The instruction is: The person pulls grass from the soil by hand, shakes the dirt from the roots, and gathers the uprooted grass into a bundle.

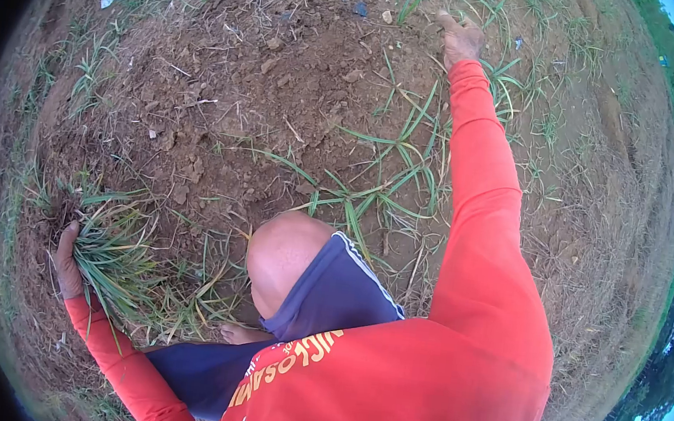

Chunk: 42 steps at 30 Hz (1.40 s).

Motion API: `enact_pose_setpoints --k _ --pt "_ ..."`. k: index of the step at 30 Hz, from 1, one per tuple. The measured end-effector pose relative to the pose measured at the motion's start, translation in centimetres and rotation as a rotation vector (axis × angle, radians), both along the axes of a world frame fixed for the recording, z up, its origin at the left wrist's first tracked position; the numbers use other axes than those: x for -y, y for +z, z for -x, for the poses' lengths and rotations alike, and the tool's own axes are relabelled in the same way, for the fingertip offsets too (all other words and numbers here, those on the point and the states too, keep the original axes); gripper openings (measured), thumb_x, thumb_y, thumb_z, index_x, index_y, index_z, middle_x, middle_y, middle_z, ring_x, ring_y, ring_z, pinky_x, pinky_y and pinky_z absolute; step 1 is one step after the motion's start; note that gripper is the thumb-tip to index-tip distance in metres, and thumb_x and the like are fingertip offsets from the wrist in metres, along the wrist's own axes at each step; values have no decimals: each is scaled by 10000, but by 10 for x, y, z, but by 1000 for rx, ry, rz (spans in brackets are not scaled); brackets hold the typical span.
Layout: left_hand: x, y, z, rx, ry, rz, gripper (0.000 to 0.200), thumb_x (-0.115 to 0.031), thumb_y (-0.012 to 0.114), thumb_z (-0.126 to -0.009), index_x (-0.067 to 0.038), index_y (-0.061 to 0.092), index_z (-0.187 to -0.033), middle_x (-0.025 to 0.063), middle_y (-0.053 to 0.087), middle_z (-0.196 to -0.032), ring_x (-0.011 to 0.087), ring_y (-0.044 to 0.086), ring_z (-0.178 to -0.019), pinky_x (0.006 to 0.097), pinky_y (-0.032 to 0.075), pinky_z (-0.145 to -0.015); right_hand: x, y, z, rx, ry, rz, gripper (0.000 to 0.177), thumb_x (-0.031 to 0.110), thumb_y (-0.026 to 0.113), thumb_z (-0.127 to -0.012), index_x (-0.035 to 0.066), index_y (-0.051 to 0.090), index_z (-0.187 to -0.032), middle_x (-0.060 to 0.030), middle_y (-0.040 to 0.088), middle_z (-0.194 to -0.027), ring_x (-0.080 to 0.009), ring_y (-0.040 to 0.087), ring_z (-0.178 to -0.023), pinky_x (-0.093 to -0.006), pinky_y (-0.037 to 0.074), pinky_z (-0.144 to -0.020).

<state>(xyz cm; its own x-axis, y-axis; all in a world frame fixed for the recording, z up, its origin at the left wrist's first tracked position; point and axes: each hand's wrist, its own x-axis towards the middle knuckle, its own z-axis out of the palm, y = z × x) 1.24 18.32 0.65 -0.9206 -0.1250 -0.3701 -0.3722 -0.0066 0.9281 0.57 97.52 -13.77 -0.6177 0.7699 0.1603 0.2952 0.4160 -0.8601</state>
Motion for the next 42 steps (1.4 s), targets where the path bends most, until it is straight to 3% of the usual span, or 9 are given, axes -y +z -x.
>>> enact_pose_setpoints --k 1,3,8,12,15,18,24,33,42 --pt "-2 0 0 7 -4 1 231 -239 676 -969 -20 722 -1027 58 735 -920 160 682 -775 309 550 -713 -1 -3 -1 28 9 9 464 396 721 -861 -37 698 -1026 -225 736 -962 -401 691 -945 -463 525 -856" --pt "-4 0 1 -3 -4 3 230 -238 676 -968 -20 723 -1026 58 735 -920 159 682 -775 310 550 -714 4 -3 9 353 -35 -502 429 377 722 -861 -17 696 -1030 -228 731 -1010 -404 687 -995 -464 526 -893" --pt "-4 2 -1 -5 0 6 227 -235 677 -967 -21 724 -1024 57 734 -919 159 681 -774 310 549 -715 27 -10 39 473 281 -557 465 443 722 -851 116 712 -1182 -226 705 -1171 -383 680 -1077 -440 526 -945" --pt "-1 6 -4 -17 23 5 224 -233 678 -966 -21 724 -1022 56 734 -919 159 680 -774 311 549 -715 37 -8 40 416 447 -385 464 475 716 -862 96 725 -1129 -225 703 -1179 -407 672 -1086 -459 517 -966" --pt "-5 8 -6 -14 26 -1 223 -230 682 -962 -20 725 -1023 53 732 -918 156 678 -775 310 548 -718 34 -14 51 600 218 -445 503 492 693 -876 74 727 -1153 -222 708 -1175 -410 672 -1092 -470 511 -981" --pt "-7 9 -5 -22 14 18 227 -230 695 -952 -18 726 -1027 50 727 -919 150 672 -779 306 545 -727 44 -16 46 545 251 -559 535 497 677 -884 39 721 -1157 -234 716 -1145 -411 680 -1078 -479 523 -963" --pt "-2 5 -1 -101 -11 120 240 -231 717 -935 -13 721 -1033 55 725 -940 147 667 -792 301 540 -742 49 2 56 817 227 -561 489 470 648 -896 36 740 -1101 -240 723 -1119 -410 691 -1062 -487 535 -949" --pt "-5 10 -7 -52 56 79 236 -228 715 -941 -8 723 -1026 52 726 -920 145 667 -791 302 539 -752 59 -11 37 520 57 -443 290 319 658 -861 81 780 -974 -231 733 -1006 -427 700 -982 -496 548 -894" --pt "22 -7 1 43 32 18 233 -253 689 -965 -28 732 -1002 40 723 -898 141 664 -782 301 527 -729 35 58 -19 255 -64 -415 374 439 722 -849 79 773 -939 -219 721 -864 -401 690 -852 -484 518 -795"
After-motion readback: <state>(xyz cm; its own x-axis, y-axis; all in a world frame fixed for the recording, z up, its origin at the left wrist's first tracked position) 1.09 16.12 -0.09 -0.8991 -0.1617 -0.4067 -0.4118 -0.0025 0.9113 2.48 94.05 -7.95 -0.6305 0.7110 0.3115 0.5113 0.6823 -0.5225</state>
